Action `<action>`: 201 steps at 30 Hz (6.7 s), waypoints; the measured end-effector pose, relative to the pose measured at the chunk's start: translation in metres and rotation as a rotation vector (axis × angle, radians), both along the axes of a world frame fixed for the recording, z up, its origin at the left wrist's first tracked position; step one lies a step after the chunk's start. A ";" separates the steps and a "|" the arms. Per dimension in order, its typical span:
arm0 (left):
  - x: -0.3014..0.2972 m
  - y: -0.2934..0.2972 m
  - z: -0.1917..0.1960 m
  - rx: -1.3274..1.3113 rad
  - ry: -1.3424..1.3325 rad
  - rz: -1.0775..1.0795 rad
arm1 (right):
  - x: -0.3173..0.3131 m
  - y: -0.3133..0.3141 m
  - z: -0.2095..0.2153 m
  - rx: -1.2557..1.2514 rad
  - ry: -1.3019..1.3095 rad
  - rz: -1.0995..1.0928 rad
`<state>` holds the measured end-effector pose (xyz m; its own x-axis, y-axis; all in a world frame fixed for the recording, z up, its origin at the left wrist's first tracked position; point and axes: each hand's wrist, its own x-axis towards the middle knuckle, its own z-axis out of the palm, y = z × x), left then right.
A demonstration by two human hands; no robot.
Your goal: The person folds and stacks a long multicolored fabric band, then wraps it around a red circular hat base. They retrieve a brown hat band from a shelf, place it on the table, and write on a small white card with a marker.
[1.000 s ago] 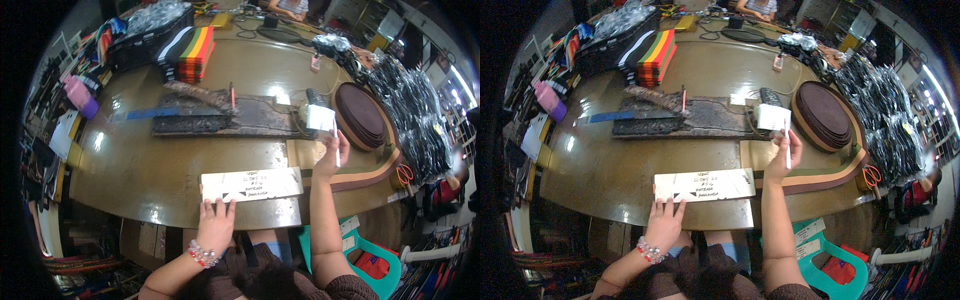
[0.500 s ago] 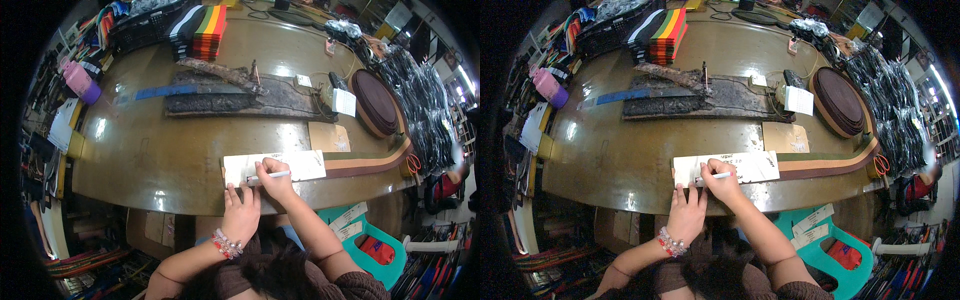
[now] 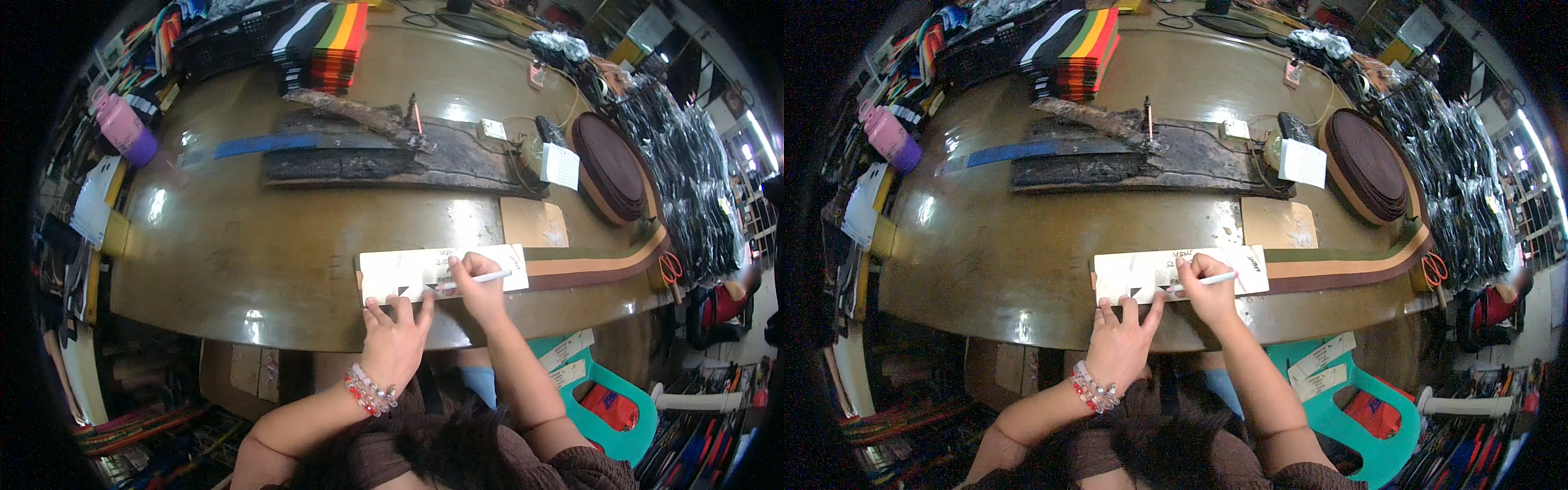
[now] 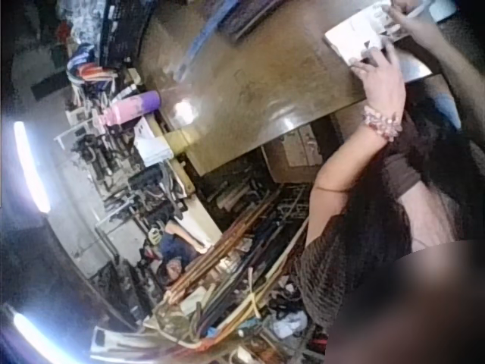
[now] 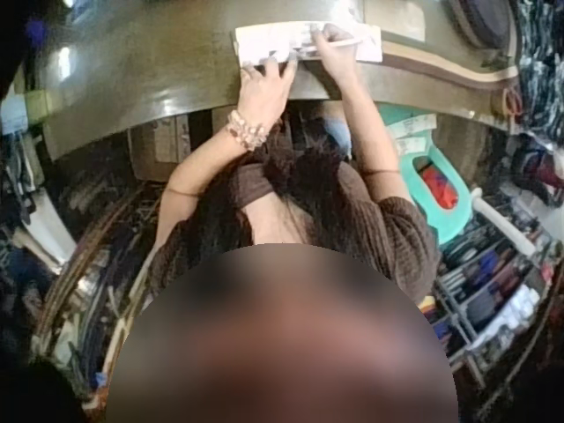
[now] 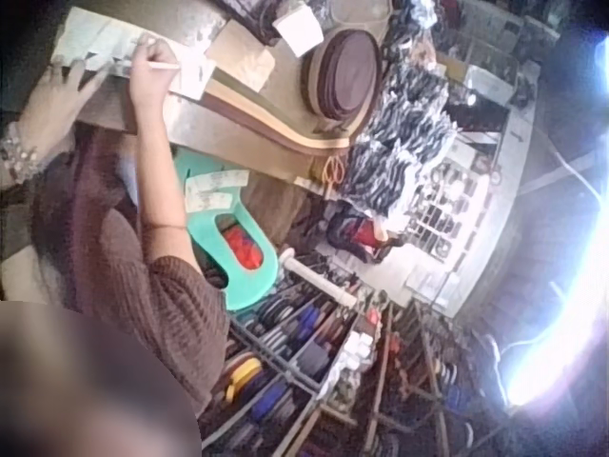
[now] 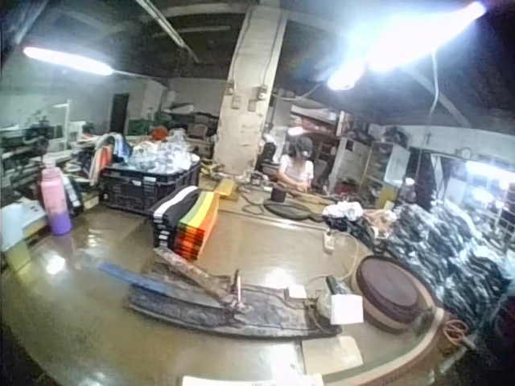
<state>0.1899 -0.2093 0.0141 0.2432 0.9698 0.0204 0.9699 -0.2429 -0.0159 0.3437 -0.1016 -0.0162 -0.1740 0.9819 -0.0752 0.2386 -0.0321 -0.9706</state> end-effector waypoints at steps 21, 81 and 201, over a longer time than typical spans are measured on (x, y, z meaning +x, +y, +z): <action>0.005 0.003 0.000 -0.021 0.074 -0.029 | 0.061 -0.018 -0.011 0.390 -0.123 -0.128; 0.056 0.056 -0.001 0.043 0.065 -0.221 | 0.133 -0.005 -0.013 0.384 -0.145 -0.252; -0.036 0.023 0.004 -0.059 0.023 -0.085 | -0.021 -0.008 -0.007 0.732 -0.495 0.131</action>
